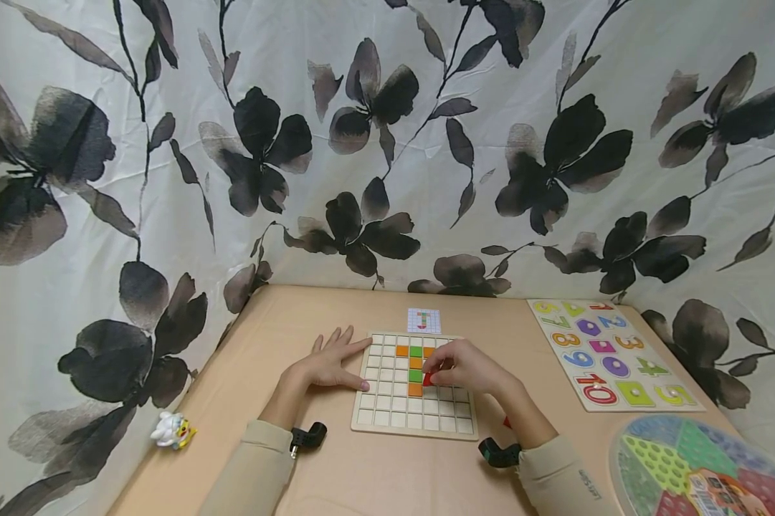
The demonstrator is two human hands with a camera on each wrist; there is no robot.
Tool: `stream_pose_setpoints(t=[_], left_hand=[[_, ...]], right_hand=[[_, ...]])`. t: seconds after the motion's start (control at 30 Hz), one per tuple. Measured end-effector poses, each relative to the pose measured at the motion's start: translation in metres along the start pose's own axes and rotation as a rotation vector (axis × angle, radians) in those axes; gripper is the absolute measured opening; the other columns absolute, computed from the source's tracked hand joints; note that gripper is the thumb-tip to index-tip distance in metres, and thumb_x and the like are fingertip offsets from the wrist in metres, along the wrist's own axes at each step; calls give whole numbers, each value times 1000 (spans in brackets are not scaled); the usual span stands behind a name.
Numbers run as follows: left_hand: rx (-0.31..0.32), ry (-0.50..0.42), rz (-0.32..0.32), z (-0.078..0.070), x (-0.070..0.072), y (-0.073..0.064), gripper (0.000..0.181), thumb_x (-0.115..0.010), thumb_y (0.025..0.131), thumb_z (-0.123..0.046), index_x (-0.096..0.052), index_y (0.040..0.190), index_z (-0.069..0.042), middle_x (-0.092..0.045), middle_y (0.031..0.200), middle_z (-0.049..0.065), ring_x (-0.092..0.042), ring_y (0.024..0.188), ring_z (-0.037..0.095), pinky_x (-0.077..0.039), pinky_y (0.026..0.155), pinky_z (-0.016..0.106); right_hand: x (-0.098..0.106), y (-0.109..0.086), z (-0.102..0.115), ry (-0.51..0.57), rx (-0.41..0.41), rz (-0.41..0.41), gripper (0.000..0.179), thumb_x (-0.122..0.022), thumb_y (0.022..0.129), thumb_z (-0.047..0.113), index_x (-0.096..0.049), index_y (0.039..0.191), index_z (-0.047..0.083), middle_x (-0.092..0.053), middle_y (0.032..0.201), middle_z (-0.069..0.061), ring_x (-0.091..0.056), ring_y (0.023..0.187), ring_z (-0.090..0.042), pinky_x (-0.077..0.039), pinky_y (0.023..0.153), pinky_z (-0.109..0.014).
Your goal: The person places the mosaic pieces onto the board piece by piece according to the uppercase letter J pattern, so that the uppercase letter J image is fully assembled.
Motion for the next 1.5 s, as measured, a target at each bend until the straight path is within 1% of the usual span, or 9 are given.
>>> stream_pose_setpoints(t=[0.1,0.17,0.37,0.53,0.67,0.9,1.13,1.37,1.5], left_hand=[[-2,4,-1,0,0,0,102,-80,77,-68,-36,163,-35,-6,175,19,4,162,43,9,125,69],[-5,7,-2,0,0,0,102,-80,77,-68,-36,163,-35,-6,175,19,4,162,44,9,125,69],[-8,8,-10,0,0,0,102,-80,77,-68,-36,163,-34,-6,175,20,3,161,45,9,125,70],[-7,13,-9,-1,0,-1,102,-80,77,-68,-36,163,-34,-6,175,20,3,162,44,9,125,70],[-6,13,-5,-1,0,-1,102,-79,77,-69,-35,163,-35,-6,175,19,3,162,44,9,125,70],[-13,2,-2,1,1,0,102,-80,77,-68,-35,163,-34,-5,175,20,4,161,45,9,124,70],[-13,2,-2,2,1,1,103,-80,77,-68,-36,163,-34,-5,175,20,3,161,45,8,124,71],[-9,4,2,3,0,2,102,-80,77,-69,-36,163,-36,-5,175,19,4,162,44,9,125,69],[-10,-3,1,3,0,3,102,-80,77,-68,-36,163,-35,-4,175,20,4,161,44,10,124,69]], right_hand=[[-6,2,2,12,6,19,14,-76,93,5,-80,106,3,-77,95,0,-64,86,-17,-56,77,-23],[-10,3,2,7,3,30,12,-77,93,7,-80,105,6,-76,94,2,-63,87,-16,-54,77,-23],[-21,5,5,-47,22,51,10,-76,94,9,-81,101,13,-74,93,4,-62,88,-13,-53,79,-25],[-27,5,10,-72,44,69,11,-76,94,8,-81,102,12,-73,91,6,-61,85,-11,-53,77,-24],[-32,7,11,-56,44,92,11,-76,93,5,-81,101,11,-74,89,6,-61,80,-8,-53,74,-22],[-38,9,7,-22,25,124,9,-77,92,3,-81,97,10,-75,86,7,-62,76,-5,-54,71,-21],[-41,10,5,-39,2,135,9,-77,92,5,-81,95,13,-75,84,10,-63,75,-5,-55,70,-21],[-43,10,5,-49,-10,145,14,-84,86,5,-80,97,13,-72,83,8,-61,72,-5,-54,66,-21],[-43,10,6,-58,-31,146,16,-85,85,7,-81,99,15,-71,84,8,-60,72,-5,-54,66,-21]])
Point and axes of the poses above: each hand's wrist, its own y-axis towards the middle knuckle, its own x-axis out of the back of the hand, z = x × y, the point moved 7 cm from there along y, towards the middle knuckle
